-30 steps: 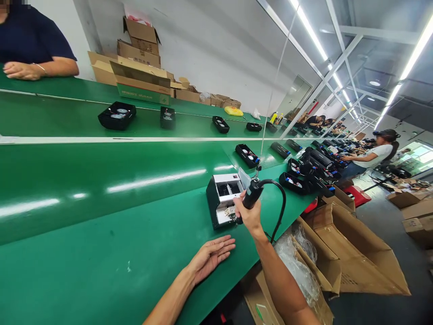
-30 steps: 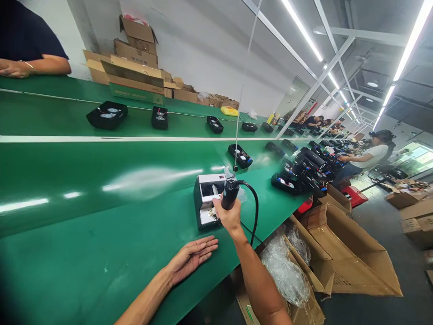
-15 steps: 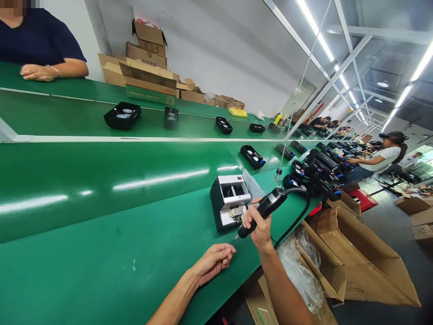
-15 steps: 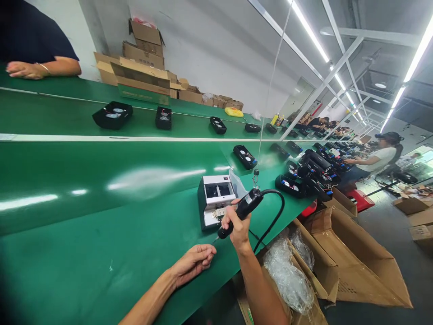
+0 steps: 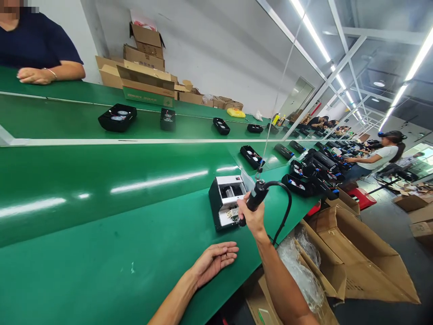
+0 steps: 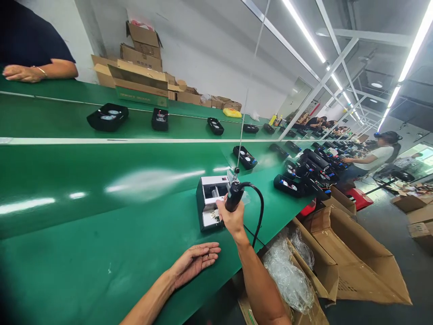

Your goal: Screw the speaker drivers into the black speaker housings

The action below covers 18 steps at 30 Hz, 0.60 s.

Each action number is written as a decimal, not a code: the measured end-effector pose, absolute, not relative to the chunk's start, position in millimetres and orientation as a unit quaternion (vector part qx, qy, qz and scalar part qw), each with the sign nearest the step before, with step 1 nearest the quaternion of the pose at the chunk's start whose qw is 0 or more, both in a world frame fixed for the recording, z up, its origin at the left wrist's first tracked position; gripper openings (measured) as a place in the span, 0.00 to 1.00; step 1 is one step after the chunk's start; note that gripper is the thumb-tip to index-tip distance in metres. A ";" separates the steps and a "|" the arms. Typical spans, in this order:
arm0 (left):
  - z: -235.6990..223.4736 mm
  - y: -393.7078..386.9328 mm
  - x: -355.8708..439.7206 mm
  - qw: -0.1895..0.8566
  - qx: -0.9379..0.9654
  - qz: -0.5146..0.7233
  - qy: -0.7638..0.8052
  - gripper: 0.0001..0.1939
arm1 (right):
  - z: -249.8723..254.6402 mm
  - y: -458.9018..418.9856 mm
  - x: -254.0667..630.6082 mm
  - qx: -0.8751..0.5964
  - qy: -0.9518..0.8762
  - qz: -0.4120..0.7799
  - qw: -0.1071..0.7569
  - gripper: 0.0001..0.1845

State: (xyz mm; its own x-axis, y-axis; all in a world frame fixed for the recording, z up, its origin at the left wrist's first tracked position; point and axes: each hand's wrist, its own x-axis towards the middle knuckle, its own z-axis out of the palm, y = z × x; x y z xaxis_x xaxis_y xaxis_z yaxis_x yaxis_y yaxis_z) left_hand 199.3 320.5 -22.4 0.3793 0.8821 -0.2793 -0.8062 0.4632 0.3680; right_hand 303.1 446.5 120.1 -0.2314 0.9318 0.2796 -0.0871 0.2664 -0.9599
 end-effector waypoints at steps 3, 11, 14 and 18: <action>-23.0 320.8 200.0 0.827 0.080 0.510 0.223 0.19 | 118.0 436.9 310.6 -0.343 -0.588 0.547 0.488 0.27; -20.7 318.3 202.3 0.832 0.089 0.490 0.246 0.23 | 112.8 410.0 323.4 -0.315 -0.459 0.627 0.545 0.25; -18.1 318.2 203.5 0.834 0.103 0.479 0.253 0.23 | 110.1 413.2 330.0 -0.320 -0.445 0.628 0.552 0.26; -17.0 320.5 205.3 0.827 0.103 0.487 0.261 0.17 | 97.9 432.3 348.9 -0.348 -0.440 0.565 0.605 0.26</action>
